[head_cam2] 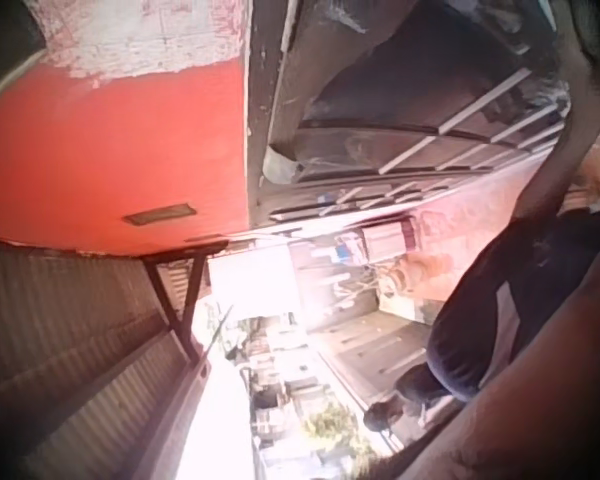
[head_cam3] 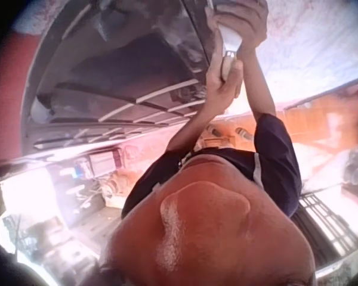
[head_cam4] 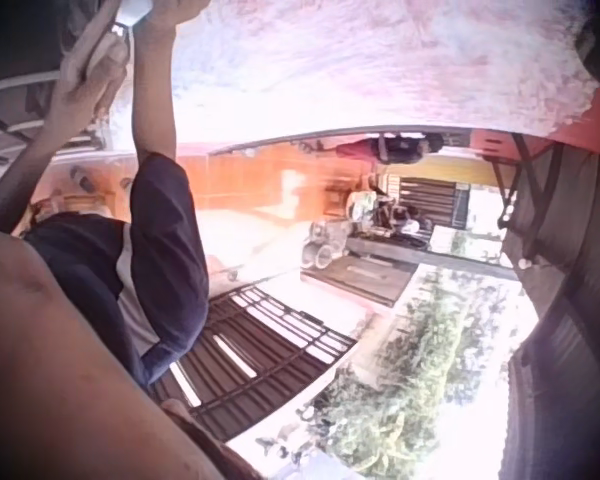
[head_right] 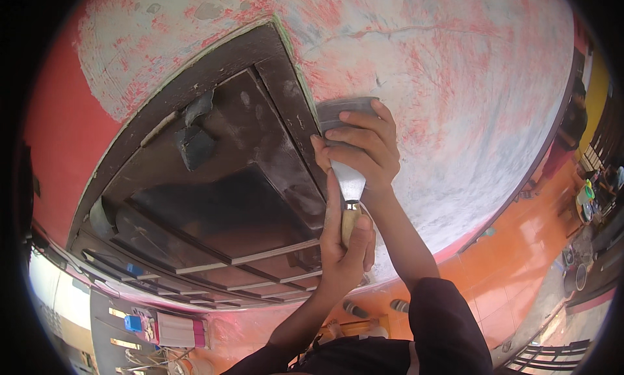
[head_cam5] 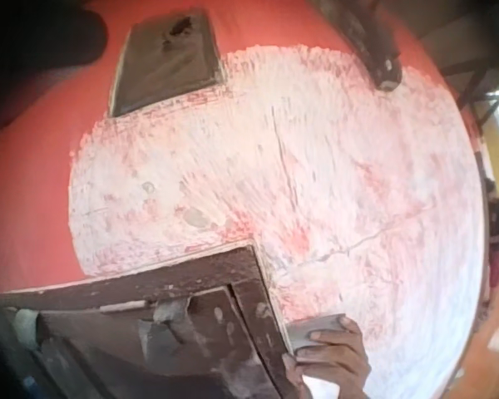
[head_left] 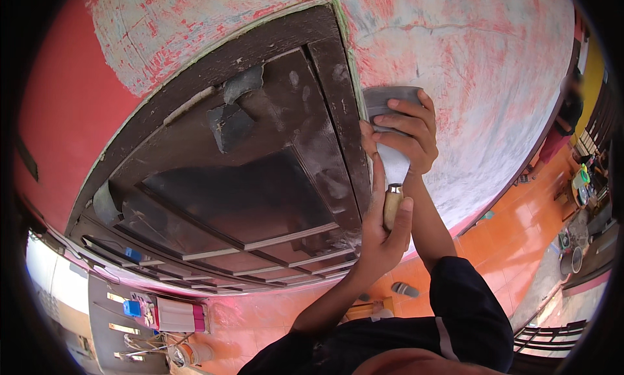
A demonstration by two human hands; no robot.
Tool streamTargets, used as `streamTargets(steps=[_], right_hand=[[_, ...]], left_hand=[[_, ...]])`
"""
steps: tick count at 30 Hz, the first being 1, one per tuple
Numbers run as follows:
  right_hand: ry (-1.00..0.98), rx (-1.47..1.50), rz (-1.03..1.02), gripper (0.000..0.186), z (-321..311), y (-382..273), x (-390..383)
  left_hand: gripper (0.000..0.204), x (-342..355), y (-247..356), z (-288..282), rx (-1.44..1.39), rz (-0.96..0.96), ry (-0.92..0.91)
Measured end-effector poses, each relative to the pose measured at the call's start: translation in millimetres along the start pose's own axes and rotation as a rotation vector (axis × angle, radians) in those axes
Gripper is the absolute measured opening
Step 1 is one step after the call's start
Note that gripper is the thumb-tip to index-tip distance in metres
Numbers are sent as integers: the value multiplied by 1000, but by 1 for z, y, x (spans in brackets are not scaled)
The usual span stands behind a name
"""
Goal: The person uses a metal scraper to remove old paint or residue from a dark metal door frame. They repeatedly scrape along the top and side edges, occasionally wiping the blade on their clothing to clear debris.
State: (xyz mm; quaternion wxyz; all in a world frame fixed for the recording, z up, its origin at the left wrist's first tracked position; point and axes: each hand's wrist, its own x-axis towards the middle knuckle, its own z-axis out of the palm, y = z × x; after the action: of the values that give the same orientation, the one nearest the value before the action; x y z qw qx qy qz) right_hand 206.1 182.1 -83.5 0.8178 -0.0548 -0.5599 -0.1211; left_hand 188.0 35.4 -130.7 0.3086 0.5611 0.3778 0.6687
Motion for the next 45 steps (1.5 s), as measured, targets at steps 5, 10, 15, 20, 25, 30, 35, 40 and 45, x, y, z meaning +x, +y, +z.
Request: streamTargets(steps=[5, 10, 15, 20, 25, 30, 35, 40, 45], right_hand=[[44, 34, 18, 32, 12, 2, 2], [52, -59, -44, 31, 24, 13, 26], [43, -96, -111, 31, 28, 9, 39], [108, -80, -147, 29, 41, 8, 56], [40, -106, -192, 28, 46, 9, 68], [33, -129, -234, 29, 49, 6, 71], [-33, -153, -298, 28, 45, 9, 78], [-148, -210, -337, 26, 32, -5, 77], [-214, -324, -352, 22, 36, -10, 88]], left_hand=[[71, 13, -3, -6, 52, 38, 14], [70, 34, 9, -13, 59, 64, -33], [71, 42, 23, -17, -21, 81, -39], [70, 54, 30, -17, -22, 129, -25], [71, 60, 40, -24, -106, 104, -49], [72, 65, 46, -29, -165, 111, -76], [74, 68, 43, -32, -379, 52, -127], [74, 64, 43, -42, -546, -2, -246], [75, 69, 52, -60, -677, -70, -295]])
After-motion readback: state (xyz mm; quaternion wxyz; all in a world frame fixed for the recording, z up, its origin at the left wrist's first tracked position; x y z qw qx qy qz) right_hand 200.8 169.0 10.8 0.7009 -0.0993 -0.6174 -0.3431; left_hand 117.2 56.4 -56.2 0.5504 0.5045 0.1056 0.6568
